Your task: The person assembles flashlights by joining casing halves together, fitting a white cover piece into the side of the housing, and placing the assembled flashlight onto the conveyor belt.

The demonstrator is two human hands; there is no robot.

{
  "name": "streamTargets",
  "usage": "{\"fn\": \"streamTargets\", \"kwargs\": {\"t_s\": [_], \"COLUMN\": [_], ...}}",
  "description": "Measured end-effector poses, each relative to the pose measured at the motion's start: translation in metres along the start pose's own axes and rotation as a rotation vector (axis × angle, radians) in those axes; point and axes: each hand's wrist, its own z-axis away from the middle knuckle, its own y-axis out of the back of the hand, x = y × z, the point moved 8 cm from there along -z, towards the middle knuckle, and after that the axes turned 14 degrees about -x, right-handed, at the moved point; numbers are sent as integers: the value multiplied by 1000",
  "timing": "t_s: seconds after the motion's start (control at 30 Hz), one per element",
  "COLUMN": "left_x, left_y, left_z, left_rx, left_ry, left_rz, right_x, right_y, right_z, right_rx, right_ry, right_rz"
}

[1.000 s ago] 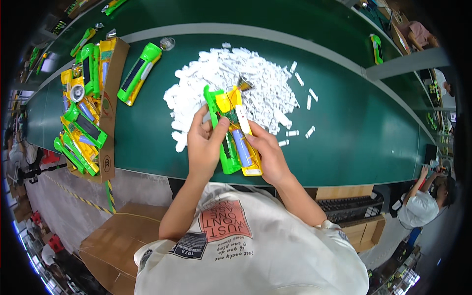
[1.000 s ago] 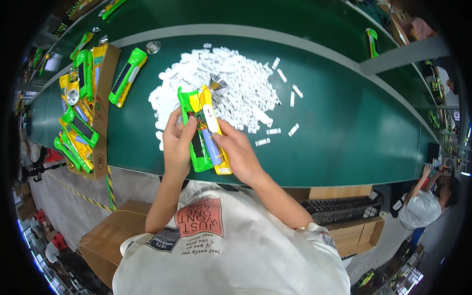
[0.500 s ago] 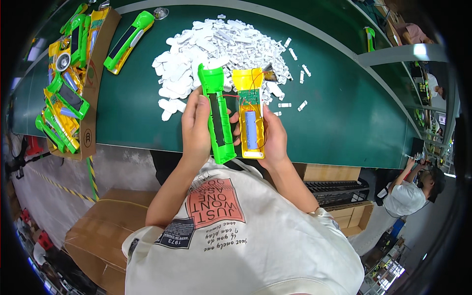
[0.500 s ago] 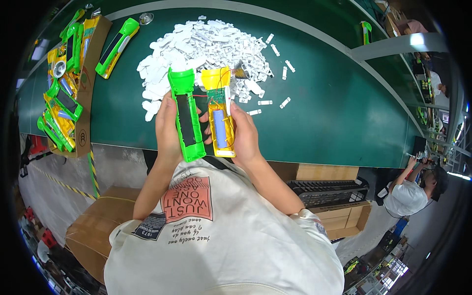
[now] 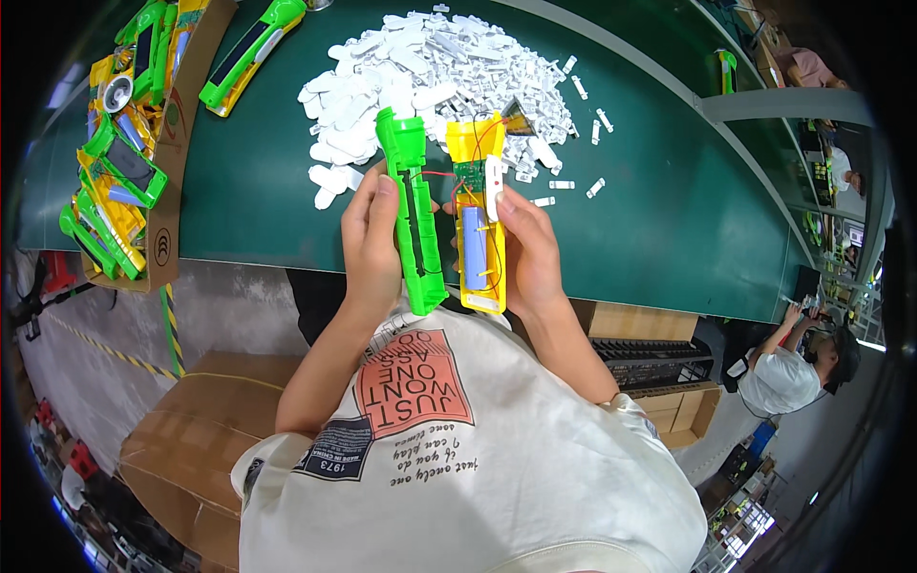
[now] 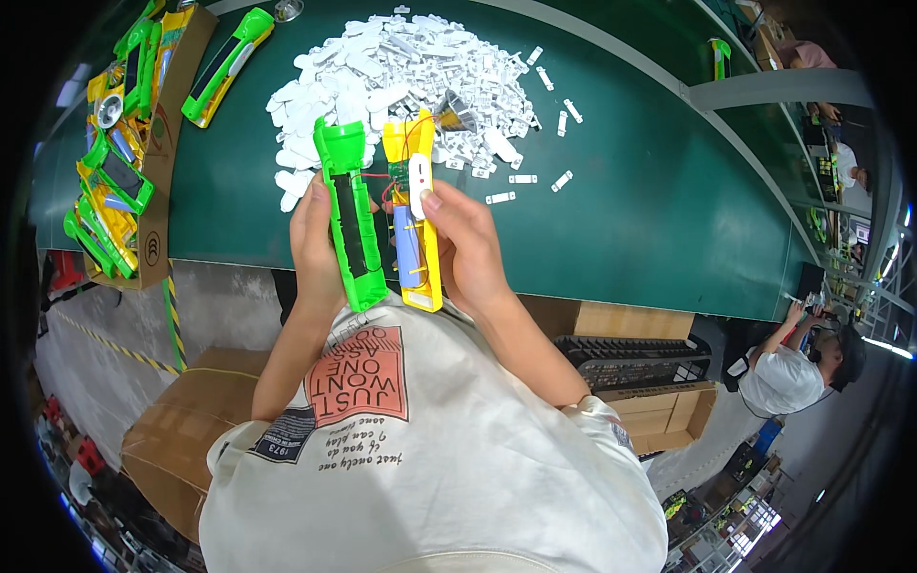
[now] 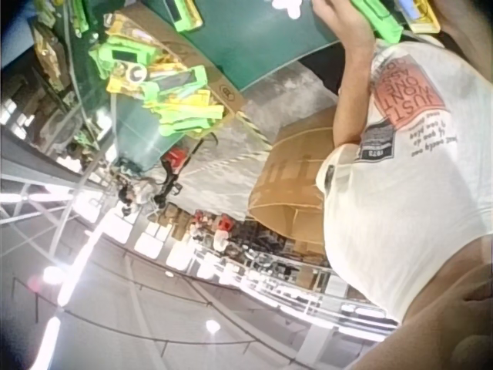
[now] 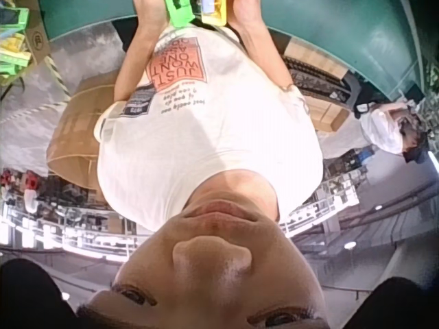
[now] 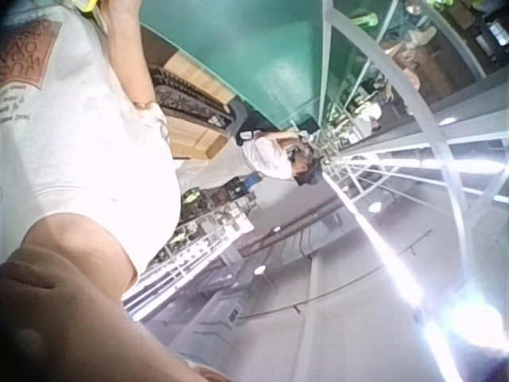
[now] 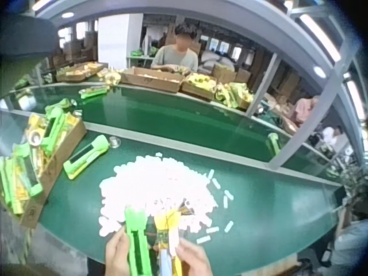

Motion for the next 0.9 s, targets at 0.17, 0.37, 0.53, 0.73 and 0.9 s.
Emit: {"fn": "streamTargets", "kwargs": {"t_s": [0.17, 0.37, 0.53, 0.73, 0.9], "left_x": [-3, -2, -2, -2, -3], "left_y": [0, -2, -3, -3, -3], "left_z": [2, 3, 4, 5, 6], "left_rx": [4, 51, 29, 44, 43], "left_ry": [33, 39, 16, 22, 19], "left_rz": [-12, -49, -43, -46, -37], "right_x": [2, 6, 8, 8, 8], "right_y": [2, 11, 12, 11, 10], "right_z": [0, 3, 5, 5, 5], "right_rx": [10, 43, 26, 26, 40], "right_ry": [-8, -65, -52, -40, -39], "right_rz": [5, 43, -8, 3, -1]}}
